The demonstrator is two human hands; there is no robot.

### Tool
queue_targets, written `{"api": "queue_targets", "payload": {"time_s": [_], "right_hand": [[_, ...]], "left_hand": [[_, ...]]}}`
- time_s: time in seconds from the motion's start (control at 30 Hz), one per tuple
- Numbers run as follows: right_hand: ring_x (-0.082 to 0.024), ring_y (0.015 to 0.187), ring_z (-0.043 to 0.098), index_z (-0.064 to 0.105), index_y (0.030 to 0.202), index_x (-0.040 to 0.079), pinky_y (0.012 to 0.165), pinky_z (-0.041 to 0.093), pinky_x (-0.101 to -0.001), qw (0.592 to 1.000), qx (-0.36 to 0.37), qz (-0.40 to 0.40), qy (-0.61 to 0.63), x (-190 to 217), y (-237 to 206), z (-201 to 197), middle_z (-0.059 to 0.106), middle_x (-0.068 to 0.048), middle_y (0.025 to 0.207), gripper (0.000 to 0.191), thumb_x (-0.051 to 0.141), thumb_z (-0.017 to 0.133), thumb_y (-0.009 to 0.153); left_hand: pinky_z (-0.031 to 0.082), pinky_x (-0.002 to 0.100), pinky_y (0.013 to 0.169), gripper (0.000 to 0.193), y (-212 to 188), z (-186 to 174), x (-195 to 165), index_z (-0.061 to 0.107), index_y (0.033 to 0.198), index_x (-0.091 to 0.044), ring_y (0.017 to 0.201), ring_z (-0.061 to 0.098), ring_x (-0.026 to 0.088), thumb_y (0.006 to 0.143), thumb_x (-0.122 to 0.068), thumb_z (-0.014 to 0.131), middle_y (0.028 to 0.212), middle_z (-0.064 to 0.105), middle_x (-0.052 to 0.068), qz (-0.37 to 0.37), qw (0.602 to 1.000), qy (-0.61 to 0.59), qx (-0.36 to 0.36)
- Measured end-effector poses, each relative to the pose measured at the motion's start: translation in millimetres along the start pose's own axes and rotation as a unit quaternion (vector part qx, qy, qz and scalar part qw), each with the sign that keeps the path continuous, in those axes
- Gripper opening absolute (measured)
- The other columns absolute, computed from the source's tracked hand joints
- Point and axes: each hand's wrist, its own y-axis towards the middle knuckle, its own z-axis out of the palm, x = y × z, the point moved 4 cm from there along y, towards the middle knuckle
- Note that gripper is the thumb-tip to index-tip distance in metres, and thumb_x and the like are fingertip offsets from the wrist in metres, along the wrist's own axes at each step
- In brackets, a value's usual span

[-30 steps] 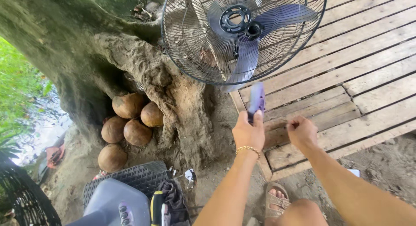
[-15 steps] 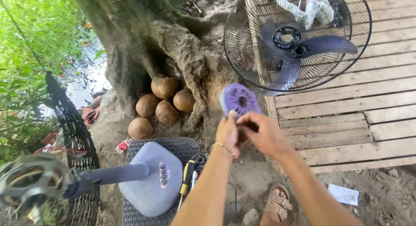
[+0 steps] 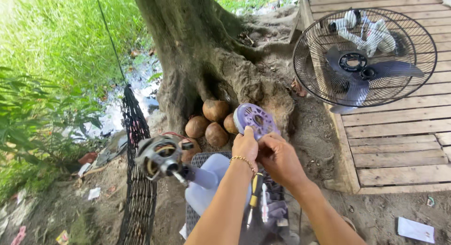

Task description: The person disassembles a purple electric fan by removing the rear cover and unscrewing the central nut with a screwdriver. They then clean the fan's internal components with a toothbrush and place the cleaned parts on a nearby wooden platform.

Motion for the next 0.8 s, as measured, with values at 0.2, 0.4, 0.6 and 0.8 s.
{"api": "queue_targets", "payload": {"time_s": [0.2,0.4,0.6,0.8], "right_hand": [[-0.013,0.081,0.068,0.059,0.108,0.002,0.075,0.060,-0.0304,0.954,-0.026,0.112,0.277,28.8,-1.9,50.9,0.069,-0.006,0.091,0.014,0.012,0.062,0.098],[-0.015,0.084,0.066,0.065,0.116,0.009,0.076,0.058,-0.0343,0.889,-0.100,0.219,0.390,11.6,1.9,34.2,0.068,-0.007,0.097,0.021,0.021,0.060,0.100],[-0.013,0.093,0.066,0.061,0.110,0.009,0.085,0.054,-0.0353,0.861,-0.121,0.239,0.433,1.1,-2.2,32.2,0.069,-0.002,0.105,0.021,0.028,0.059,0.102],[-0.016,0.092,0.066,0.062,0.107,0.009,0.087,0.055,-0.0381,0.871,-0.084,0.296,0.382,15.8,-22.1,27.6,0.070,-0.004,0.101,0.022,0.030,0.061,0.100]], "left_hand": [[0.054,0.040,0.090,0.047,-47.7,-76.0,-59.7,0.068,0.116,-0.003,0.099,0.072,0.027,0.095,-0.042,0.055,0.108,0.075,0.017,0.150,0.976,0.157,-0.030],[0.053,0.044,0.090,0.050,-110.3,-109.9,-97.2,0.066,0.108,-0.001,0.099,0.071,0.037,0.096,-0.048,0.053,0.103,0.074,0.024,0.194,0.920,0.336,0.051],[0.052,0.045,0.092,0.056,-145.8,-132.8,-113.4,0.064,0.104,0.001,0.105,0.068,0.040,0.095,-0.053,0.056,0.105,0.070,0.026,0.220,0.869,0.436,0.082],[0.054,0.045,0.088,0.060,-161.9,-143.5,-114.3,0.065,0.108,0.001,0.098,0.071,0.039,0.092,-0.056,0.057,0.100,0.073,0.024,0.244,0.850,0.459,0.088]]}}
